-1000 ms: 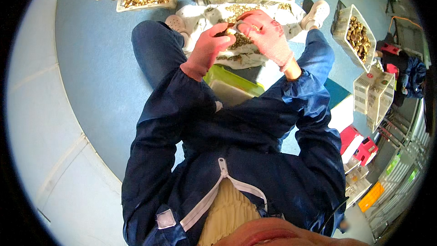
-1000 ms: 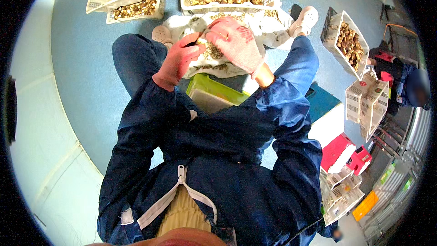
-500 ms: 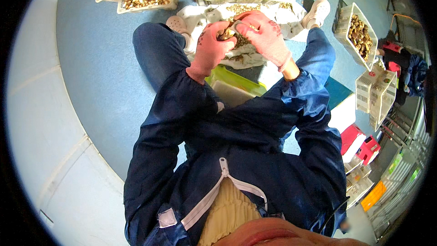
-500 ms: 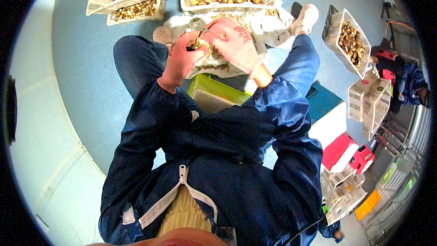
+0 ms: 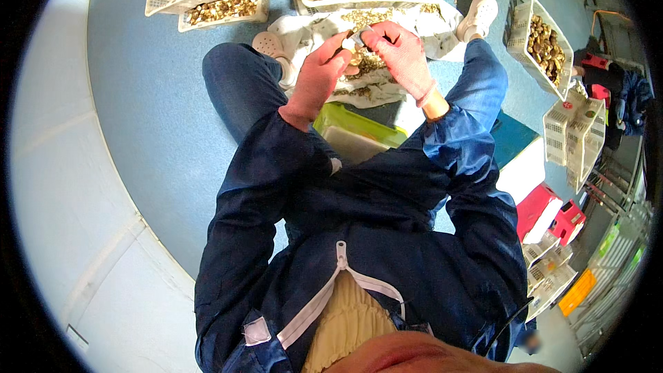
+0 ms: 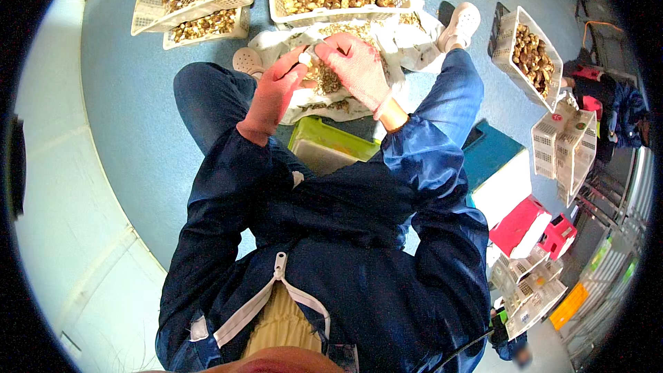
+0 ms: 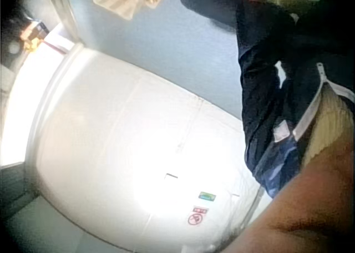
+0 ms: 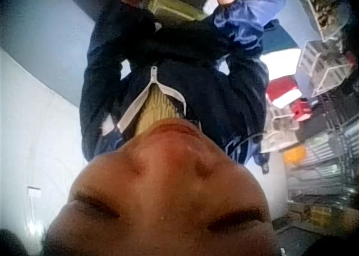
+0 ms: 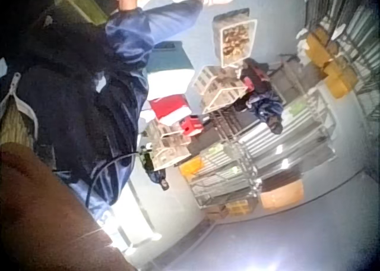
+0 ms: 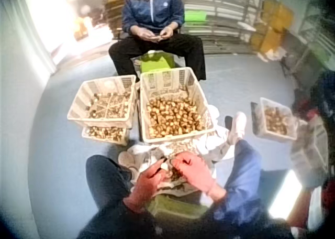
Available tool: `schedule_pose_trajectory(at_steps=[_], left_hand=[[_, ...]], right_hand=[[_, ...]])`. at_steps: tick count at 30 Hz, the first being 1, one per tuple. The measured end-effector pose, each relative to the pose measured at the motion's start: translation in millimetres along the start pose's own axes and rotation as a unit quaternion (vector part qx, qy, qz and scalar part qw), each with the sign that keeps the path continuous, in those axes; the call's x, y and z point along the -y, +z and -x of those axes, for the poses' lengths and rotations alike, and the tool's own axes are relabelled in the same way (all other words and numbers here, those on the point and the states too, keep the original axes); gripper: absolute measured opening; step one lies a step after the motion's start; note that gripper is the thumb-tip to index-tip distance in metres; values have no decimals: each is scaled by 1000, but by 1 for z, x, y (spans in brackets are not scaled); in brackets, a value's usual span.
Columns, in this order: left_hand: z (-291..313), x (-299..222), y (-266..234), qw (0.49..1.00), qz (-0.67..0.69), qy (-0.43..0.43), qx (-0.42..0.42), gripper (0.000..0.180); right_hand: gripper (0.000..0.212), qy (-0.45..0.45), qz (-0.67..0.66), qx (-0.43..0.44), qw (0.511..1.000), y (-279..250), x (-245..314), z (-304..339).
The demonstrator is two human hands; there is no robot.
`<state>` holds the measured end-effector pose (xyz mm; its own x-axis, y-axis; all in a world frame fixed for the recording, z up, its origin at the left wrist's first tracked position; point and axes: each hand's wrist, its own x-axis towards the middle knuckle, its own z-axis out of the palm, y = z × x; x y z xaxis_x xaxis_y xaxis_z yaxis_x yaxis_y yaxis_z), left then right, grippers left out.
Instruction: The person sorts small bulbs from a central pile into various plastic baskets by hand while sitting on the floor.
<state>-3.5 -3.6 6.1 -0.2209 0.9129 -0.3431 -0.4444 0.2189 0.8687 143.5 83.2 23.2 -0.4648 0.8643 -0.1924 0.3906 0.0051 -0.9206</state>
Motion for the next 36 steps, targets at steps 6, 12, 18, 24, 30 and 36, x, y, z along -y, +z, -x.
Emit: schedule_pose_trajectory(at_steps=[6,12,18,24,30,36], left_hand=[[-1,2,-10,996,-88,-3,26,37],[0,1,-13,986,-153,-4,62,32],[2,-2,-8,985,-155,14,69,31],[1,-8,-7,990,-104,-43,80,31],[-1,-10,-11,968,-232,-11,90,30],[1,-10,-11,970,-237,-2,50,35]], right_hand=[[20,-22,-11,12,1000,-8,-7,-1],[17,-165,46,92,981,-14,-4,0],[15,-233,59,75,968,-16,-14,-9],[15,-238,69,63,967,-19,-11,-12],[15,-218,84,59,971,-22,-7,-11],[15,-262,90,84,957,-21,-12,-9]])
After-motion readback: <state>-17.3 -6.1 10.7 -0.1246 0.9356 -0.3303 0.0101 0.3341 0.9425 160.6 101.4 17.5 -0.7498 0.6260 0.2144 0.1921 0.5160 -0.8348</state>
